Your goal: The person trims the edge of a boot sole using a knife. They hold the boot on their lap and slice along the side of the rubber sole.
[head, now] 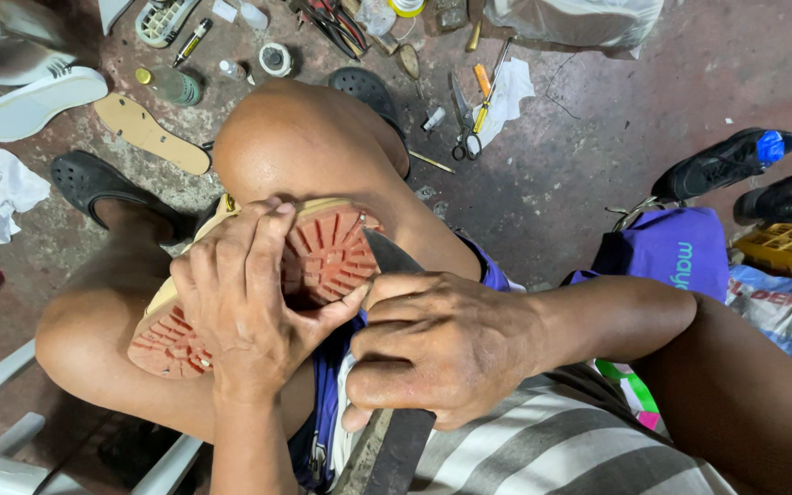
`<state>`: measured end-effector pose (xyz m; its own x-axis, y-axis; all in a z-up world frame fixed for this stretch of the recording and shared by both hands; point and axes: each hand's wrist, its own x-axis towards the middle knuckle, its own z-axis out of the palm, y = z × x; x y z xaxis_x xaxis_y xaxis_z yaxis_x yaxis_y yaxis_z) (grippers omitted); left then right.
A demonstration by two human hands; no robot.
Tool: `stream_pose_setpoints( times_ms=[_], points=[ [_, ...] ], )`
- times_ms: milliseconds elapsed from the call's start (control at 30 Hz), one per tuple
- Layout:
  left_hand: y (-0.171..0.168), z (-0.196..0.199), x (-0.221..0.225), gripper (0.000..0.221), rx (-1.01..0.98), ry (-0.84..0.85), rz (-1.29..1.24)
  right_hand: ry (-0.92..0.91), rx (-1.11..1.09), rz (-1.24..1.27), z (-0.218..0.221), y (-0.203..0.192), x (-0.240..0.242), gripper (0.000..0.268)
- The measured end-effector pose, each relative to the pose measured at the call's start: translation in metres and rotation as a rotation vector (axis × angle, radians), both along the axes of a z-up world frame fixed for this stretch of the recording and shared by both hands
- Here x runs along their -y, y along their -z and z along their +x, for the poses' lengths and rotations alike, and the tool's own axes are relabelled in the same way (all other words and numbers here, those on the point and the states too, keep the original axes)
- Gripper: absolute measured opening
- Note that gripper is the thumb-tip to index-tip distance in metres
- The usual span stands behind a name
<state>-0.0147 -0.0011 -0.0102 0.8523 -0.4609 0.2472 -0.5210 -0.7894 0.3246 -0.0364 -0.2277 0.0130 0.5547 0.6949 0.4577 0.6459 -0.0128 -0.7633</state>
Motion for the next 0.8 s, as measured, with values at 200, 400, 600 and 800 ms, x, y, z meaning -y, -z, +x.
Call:
stream_pose_setpoints(
  times_ms=[200,400,600,800],
  points=[
    [0.005,0.002,-0.003,0.083,0.011,0.012,0.007,0.036,0.026,-0.034,0.004,0.000,-0.007,0.022],
    [0.009,0.002,-0.009,0.081,-0.021,0.028,-0.003,0.074,0.035,-0.036,0.007,0.006,-0.015,0.021],
    [0.006,0.004,-0.005,0.085,-0.021,-0.010,-0.004,0.051,-0.079,0.098,0.021,-0.002,-0.006,0.023],
    [-0.002,0.002,-0.002,0.090,-0.046,-0.006,-0.038,0.225,-0.717,0.562,0.014,0.002,0.017,0.035]
  ],
)
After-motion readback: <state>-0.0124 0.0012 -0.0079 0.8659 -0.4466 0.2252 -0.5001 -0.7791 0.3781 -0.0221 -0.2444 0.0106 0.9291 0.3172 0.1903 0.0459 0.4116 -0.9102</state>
